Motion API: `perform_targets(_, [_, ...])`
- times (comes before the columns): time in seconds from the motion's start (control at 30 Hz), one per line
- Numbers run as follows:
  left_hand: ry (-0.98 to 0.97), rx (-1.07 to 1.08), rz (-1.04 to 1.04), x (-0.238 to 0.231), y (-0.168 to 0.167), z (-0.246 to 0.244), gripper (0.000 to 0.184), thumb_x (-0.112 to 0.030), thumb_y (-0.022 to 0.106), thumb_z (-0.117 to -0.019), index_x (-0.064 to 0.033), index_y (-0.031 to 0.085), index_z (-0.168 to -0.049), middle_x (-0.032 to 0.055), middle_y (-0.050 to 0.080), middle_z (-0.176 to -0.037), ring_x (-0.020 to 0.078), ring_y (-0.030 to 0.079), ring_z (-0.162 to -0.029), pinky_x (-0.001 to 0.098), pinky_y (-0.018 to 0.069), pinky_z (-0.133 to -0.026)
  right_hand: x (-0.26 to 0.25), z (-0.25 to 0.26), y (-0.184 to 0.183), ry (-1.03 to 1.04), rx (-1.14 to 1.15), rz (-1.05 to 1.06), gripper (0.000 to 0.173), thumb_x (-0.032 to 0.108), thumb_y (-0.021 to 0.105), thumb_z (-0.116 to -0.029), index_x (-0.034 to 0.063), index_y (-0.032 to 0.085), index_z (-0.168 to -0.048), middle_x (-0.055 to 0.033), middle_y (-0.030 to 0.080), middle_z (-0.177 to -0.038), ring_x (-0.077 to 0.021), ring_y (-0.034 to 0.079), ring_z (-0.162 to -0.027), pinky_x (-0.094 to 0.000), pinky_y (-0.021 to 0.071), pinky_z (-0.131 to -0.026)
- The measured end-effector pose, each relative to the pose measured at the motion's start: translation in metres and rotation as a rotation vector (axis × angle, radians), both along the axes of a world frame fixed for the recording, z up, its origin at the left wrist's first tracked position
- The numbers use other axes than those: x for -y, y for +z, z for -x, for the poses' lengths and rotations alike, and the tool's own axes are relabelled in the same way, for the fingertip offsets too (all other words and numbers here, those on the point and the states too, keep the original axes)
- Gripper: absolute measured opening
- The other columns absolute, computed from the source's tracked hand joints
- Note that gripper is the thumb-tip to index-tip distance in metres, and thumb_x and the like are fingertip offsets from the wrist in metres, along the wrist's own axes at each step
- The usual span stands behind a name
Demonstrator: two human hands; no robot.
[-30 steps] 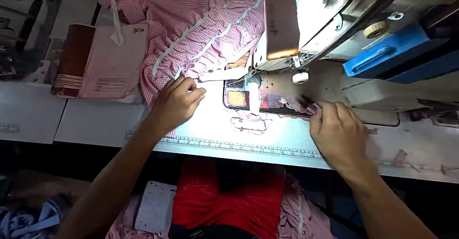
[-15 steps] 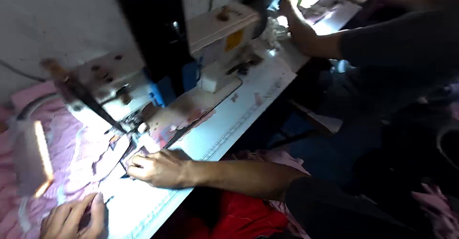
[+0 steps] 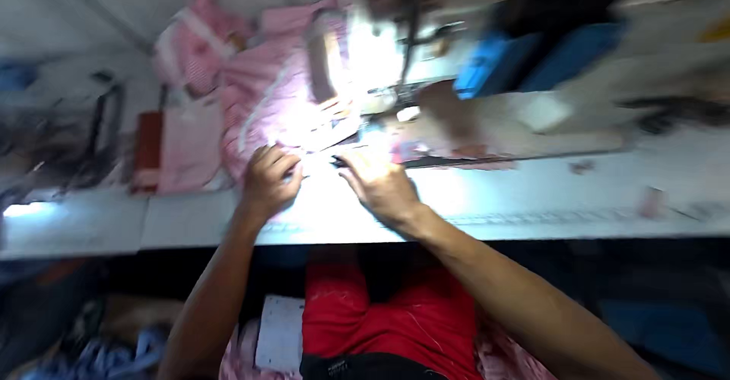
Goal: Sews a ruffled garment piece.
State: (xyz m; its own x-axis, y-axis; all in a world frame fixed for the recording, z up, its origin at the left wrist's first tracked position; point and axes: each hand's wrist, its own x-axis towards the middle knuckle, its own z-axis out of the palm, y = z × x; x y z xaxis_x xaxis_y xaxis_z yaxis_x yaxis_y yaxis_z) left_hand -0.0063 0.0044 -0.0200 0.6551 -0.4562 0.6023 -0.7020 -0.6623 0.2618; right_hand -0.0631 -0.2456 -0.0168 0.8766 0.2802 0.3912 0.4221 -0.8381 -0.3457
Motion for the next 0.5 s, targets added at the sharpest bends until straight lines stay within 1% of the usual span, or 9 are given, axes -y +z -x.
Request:
perform_targets(0.07, [-0.029,-0.008,-0.011,-0.001,0.004,-0.003,0.018,-0.02,0.065,-0.0949,-0.0077,0.079,-0.098,0.0096,0.07,-0.088,0.0239,0.066,-0.09,0.0389,0.0518,-0.085,-0.009,-0.004,0.007,0.01,0.041,0.024,0.034,0.029,0.057,-0.1051,0.0064,0.067,-0.128,-0.0141,0.069,-0.111,-0.0302,0.07,-0.082,-0.0459,0.0577,-0.063])
perform_targets(0.13, [-0.052,-0.028,-0.015,-0.001,0.008,-0.003,0.019,-0.019,0.064,-0.0959,-0.0075,0.079,-0.099,0.0092,0.068,-0.086,0.0232,0.064,-0.087,0.0383,0.0507,-0.082,-0.019,-0.008,0.008,0.035,0.076,0.032,0.033,0.03,0.057,-0.1051,0.0043,0.068,-0.123,-0.0155,0.068,-0.103,-0.0309,0.069,-0.076,-0.0451,0.055,-0.058])
perform_targets(0.23, [-0.066,-0.027,0.0,-0.001,0.007,-0.004,0.019,-0.019,0.064,-0.0964,-0.0078,0.079,-0.099,0.008,0.066,-0.083,0.0223,0.062,-0.083,0.0371,0.0491,-0.079,-0.029,-0.017,0.007,0.075,0.102,0.038,0.023,0.021,0.056,-0.1048,0.0058,0.07,-0.115,-0.0128,0.066,-0.092,-0.0289,0.067,-0.074,-0.0433,0.0527,-0.057])
perform_targets(0.27, [-0.064,-0.025,0.003,-0.001,0.006,-0.004,0.019,-0.019,0.064,-0.0967,-0.0078,0.079,-0.099,0.0079,0.066,-0.083,0.0221,0.062,-0.084,0.0366,0.049,-0.08,-0.028,-0.018,0.006,0.084,0.111,0.034,0.021,0.019,0.057,-0.1041,0.0062,0.071,-0.113,-0.0121,0.066,-0.091,-0.0282,0.067,-0.073,-0.0428,0.052,-0.056])
perform_targets(0.33, [-0.063,-0.031,0.009,-0.001,0.006,-0.004,0.019,-0.019,0.064,-0.0967,-0.0074,0.078,-0.098,0.008,0.066,-0.083,0.0219,0.062,-0.084,0.0363,0.049,-0.08,-0.021,-0.012,0.005,0.076,0.098,0.032,0.023,0.022,0.056,-0.1046,0.0074,0.072,-0.113,-0.0108,0.066,-0.093,-0.0259,0.067,-0.073,-0.0407,0.0511,-0.054])
perform_targets(0.37, [-0.061,-0.044,0.008,-0.003,0.005,-0.002,0.019,-0.019,0.064,-0.0966,-0.0074,0.078,-0.098,0.0078,0.065,-0.083,0.0218,0.062,-0.085,0.0364,0.049,-0.08,-0.014,-0.005,0.005,0.05,0.07,0.03,0.026,0.025,0.056,-0.1051,0.008,0.072,-0.117,-0.0109,0.067,-0.098,-0.0254,0.067,-0.074,-0.0403,0.0516,-0.055])
perform_targets(0.4, [-0.057,-0.076,0.002,-0.005,0.005,0.0,0.019,-0.019,0.064,-0.0963,-0.0072,0.078,-0.098,0.0076,0.065,-0.084,0.0217,0.062,-0.085,0.0367,0.0494,-0.08,-0.005,0.003,0.004,0.001,0.031,0.026,0.028,0.028,0.056,-0.1056,0.0096,0.071,-0.121,-0.0104,0.068,-0.103,-0.0249,0.068,-0.075,-0.0407,0.0542,-0.057])
perform_targets(0.47, [-0.047,-0.203,-0.022,-0.005,0.007,0.006,0.02,-0.023,0.063,-0.0974,-0.0086,0.077,-0.099,0.0053,0.067,-0.089,0.0186,0.064,-0.089,0.037,0.0539,-0.082,0.022,0.016,0.001,-0.153,-0.036,-0.011,0.035,0.034,0.057,-0.1048,0.0116,0.07,-0.128,-0.0111,0.068,-0.105,-0.0263,0.069,-0.079,-0.0444,0.0579,-0.064])
perform_targets(0.5, [-0.048,-0.285,-0.015,0.0,0.008,0.009,0.022,-0.025,0.061,-0.0987,-0.0096,0.077,-0.1,0.0035,0.069,-0.092,0.0158,0.066,-0.09,0.0365,0.0555,-0.082,0.04,0.019,-0.001,-0.242,-0.027,-0.014,0.035,0.036,0.059,-0.104,0.013,0.071,-0.128,-0.0107,0.068,-0.103,-0.027,0.069,-0.083,-0.0453,0.058,-0.069])
